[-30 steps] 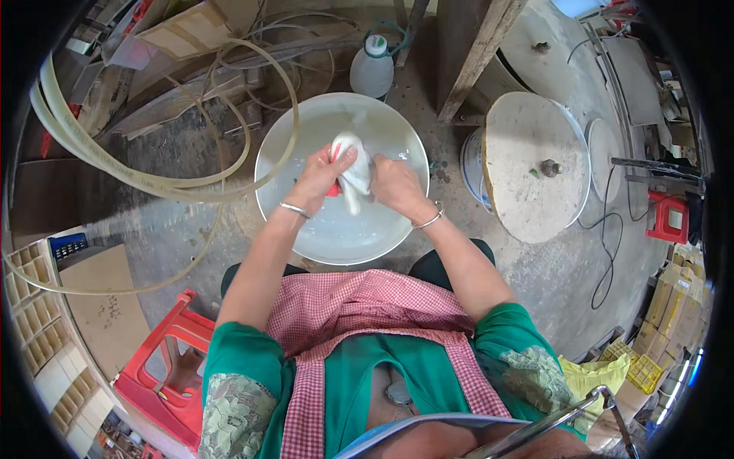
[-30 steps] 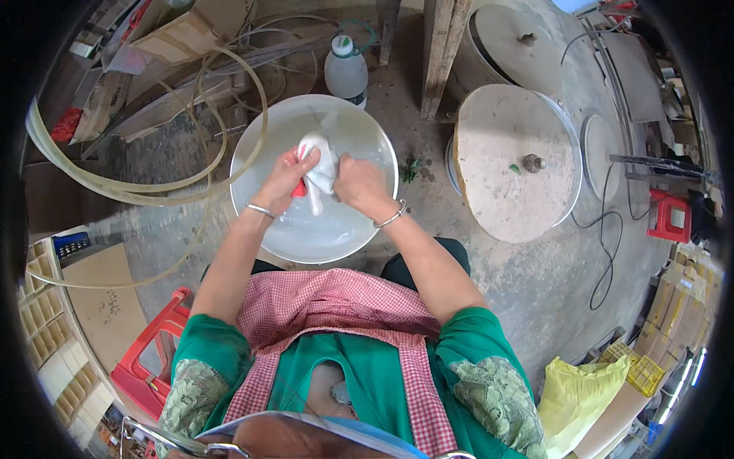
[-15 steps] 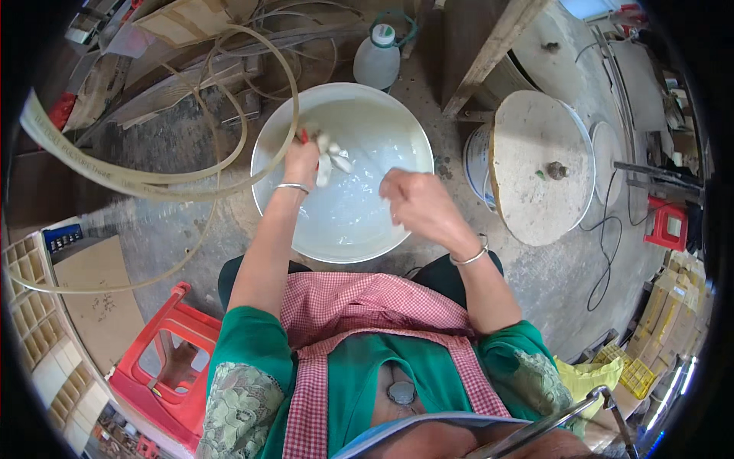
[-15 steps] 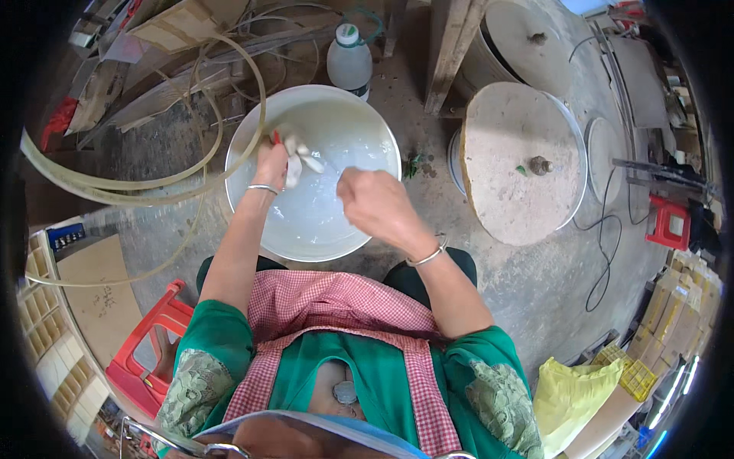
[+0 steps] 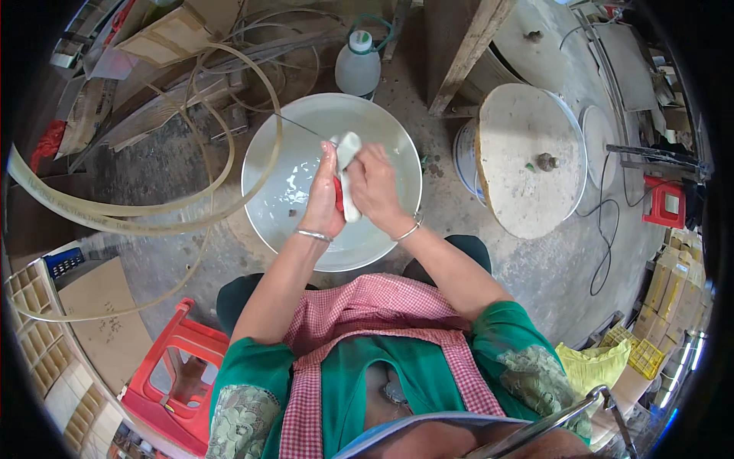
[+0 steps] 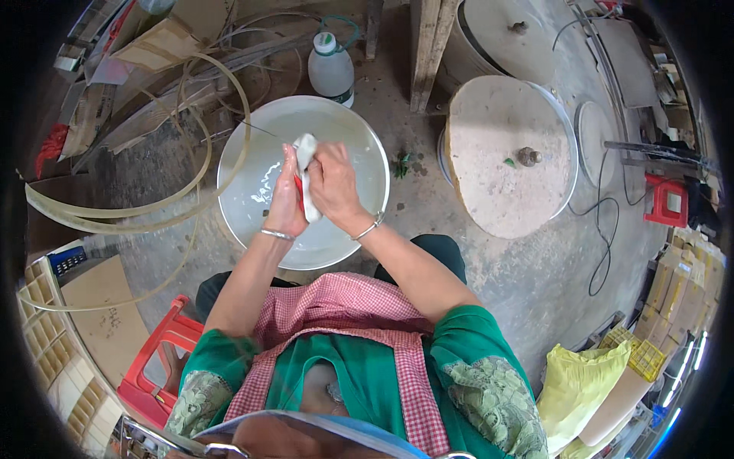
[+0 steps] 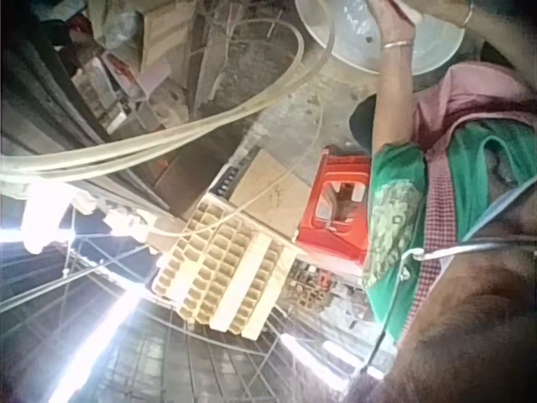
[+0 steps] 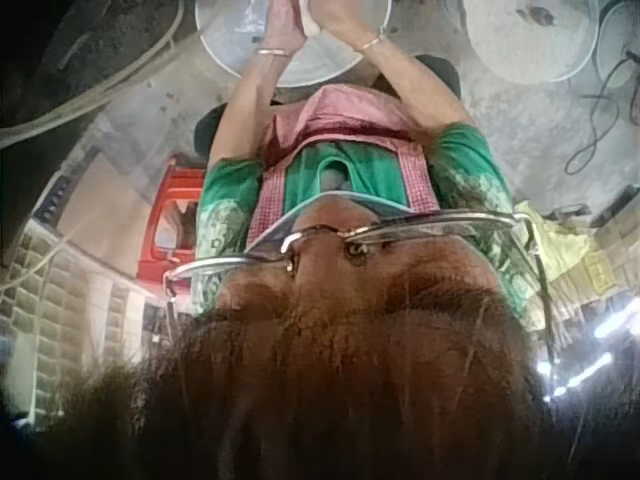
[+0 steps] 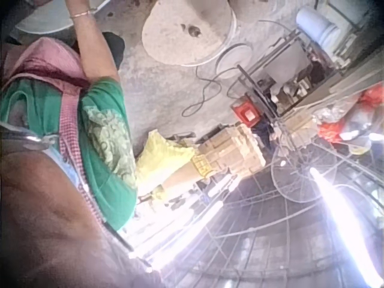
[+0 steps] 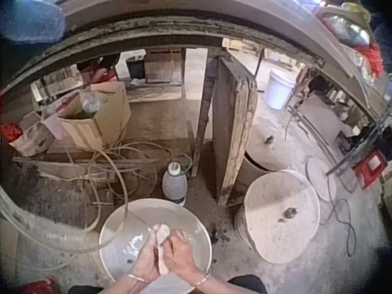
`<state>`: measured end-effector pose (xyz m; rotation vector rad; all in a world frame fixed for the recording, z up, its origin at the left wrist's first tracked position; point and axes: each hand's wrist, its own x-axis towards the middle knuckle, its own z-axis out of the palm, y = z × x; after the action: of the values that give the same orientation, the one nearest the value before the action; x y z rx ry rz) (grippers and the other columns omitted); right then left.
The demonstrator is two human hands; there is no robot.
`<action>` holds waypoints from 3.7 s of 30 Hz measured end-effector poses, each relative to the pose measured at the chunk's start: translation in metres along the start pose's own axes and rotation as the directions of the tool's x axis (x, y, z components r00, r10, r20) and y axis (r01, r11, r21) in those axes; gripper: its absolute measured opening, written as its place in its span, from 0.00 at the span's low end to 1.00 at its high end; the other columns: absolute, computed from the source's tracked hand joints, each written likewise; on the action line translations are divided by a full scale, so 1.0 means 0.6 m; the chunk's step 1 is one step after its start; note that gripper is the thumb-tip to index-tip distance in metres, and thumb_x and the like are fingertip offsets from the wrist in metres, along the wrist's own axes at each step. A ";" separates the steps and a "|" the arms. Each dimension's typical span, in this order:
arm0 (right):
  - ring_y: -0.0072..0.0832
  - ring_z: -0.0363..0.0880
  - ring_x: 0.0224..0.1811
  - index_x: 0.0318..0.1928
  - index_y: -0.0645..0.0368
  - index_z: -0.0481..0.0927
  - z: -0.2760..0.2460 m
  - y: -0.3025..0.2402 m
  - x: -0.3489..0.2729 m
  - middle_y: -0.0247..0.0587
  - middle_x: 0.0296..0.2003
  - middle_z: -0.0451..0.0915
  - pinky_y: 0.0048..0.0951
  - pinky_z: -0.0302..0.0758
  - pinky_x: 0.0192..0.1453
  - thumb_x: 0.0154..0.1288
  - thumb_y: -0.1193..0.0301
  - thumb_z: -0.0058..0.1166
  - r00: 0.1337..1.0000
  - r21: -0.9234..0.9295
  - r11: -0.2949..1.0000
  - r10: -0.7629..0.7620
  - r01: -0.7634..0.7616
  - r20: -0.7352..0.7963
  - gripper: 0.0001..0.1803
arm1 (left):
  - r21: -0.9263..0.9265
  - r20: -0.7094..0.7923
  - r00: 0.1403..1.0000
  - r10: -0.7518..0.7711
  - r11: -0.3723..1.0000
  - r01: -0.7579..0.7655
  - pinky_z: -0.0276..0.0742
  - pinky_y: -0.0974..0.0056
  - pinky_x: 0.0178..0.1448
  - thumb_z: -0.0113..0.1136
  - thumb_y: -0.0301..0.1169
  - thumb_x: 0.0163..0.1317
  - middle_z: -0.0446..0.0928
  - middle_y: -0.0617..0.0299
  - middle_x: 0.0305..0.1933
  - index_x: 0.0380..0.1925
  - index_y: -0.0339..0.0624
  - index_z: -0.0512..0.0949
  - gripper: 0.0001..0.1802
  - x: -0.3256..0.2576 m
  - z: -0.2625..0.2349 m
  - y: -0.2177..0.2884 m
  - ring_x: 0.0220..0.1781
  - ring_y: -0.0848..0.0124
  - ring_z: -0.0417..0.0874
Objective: Applying glue and using a pneumatic nail gun to assemble wooden blocks in a furniture factory environment.
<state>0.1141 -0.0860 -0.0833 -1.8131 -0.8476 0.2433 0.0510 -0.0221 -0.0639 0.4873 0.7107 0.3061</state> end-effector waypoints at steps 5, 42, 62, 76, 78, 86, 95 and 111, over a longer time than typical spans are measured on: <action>0.47 0.70 0.41 0.38 0.63 0.73 -0.002 -0.033 -0.003 0.50 0.36 0.73 0.39 0.67 0.45 0.58 0.78 0.46 0.999 0.061 0.997 0.052 -0.052 0.010 0.07 | 0.086 -0.060 0.998 0.021 0.996 -0.016 0.71 0.67 0.54 0.43 0.46 0.67 0.71 0.64 0.50 0.52 0.43 0.68 0.22 0.001 -0.023 -0.006 0.51 0.73 0.73; 0.38 0.78 0.29 0.36 0.56 0.75 -0.907 -0.657 0.579 0.41 0.30 0.78 0.33 0.74 0.30 0.58 0.72 0.48 0.914 -0.982 0.110 -0.393 0.151 0.097 0.06 | 0.981 0.050 0.928 0.370 -0.192 0.024 0.73 0.51 0.47 0.60 0.31 0.53 0.64 0.44 0.50 0.47 0.47 0.68 0.20 -0.122 0.086 0.096 0.46 0.48 0.75; 0.36 0.79 0.35 0.32 0.52 0.80 -0.889 -0.540 0.758 0.39 0.28 0.78 0.37 0.73 0.36 0.52 0.70 0.48 0.978 -0.978 -0.018 -0.036 0.207 0.207 0.08 | 0.980 -0.175 0.881 0.440 -0.011 0.200 0.72 0.51 0.49 0.60 0.24 0.51 0.66 0.46 0.48 0.50 0.48 0.70 0.24 -0.168 0.124 0.144 0.43 0.47 0.75; 0.37 0.69 0.56 0.57 0.50 0.69 -0.422 -0.458 0.260 0.42 0.54 0.69 0.35 0.67 0.56 0.61 0.60 0.54 0.647 -0.087 0.994 0.113 -0.071 0.754 0.25 | 0.293 -0.672 0.702 0.237 0.955 -0.043 0.68 0.71 0.23 0.64 0.34 0.53 0.74 0.65 0.33 0.44 0.44 0.69 0.20 -0.176 0.190 0.133 0.24 0.79 0.72; 0.27 0.64 0.58 0.62 0.44 0.64 -0.337 -0.377 0.189 0.32 0.55 0.67 0.32 0.67 0.55 0.65 0.54 0.48 0.387 0.046 0.460 0.684 -0.887 0.619 0.27 | 0.129 -0.587 0.800 0.123 0.990 -0.058 0.68 0.72 0.22 0.63 0.30 0.54 0.76 0.65 0.34 0.44 0.44 0.70 0.18 -0.199 0.273 0.164 0.26 0.76 0.76; 0.26 0.68 0.53 0.61 0.55 0.65 -0.210 -0.384 0.124 0.39 0.58 0.64 0.32 0.67 0.55 0.61 0.60 0.55 0.361 0.490 0.015 0.696 -0.871 0.621 0.29 | 0.944 0.042 0.696 0.716 0.200 -0.262 0.74 0.64 0.27 0.58 0.32 0.55 0.72 0.53 0.40 0.43 0.39 0.73 0.16 -0.269 0.282 0.144 0.28 0.65 0.77; 0.28 0.74 0.30 0.44 0.62 0.74 -0.180 -0.344 0.123 0.38 0.29 0.74 0.29 0.75 0.40 0.59 0.72 0.54 0.309 0.469 -0.001 0.751 -0.883 0.583 0.12 | 0.959 -0.044 0.866 0.498 0.265 -0.103 0.73 0.55 0.53 0.55 0.30 0.55 0.67 0.46 0.55 0.56 0.39 0.65 0.26 -0.329 0.298 0.180 0.53 0.49 0.73; 0.25 0.72 0.23 0.32 0.60 0.75 -0.101 -0.222 0.072 0.39 0.24 0.75 0.26 0.70 0.25 0.61 0.62 0.51 0.137 0.239 0.037 0.898 -0.970 0.418 0.13 | 0.936 -0.168 0.801 0.575 0.348 -0.053 0.71 0.60 0.50 0.54 0.32 0.60 0.72 0.48 0.48 0.54 0.39 0.68 0.22 -0.254 0.186 0.053 0.47 0.55 0.75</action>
<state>0.1205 -0.0790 0.0691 -1.5765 0.5520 1.3817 0.0144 -0.0962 0.1089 1.7124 1.2774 0.4163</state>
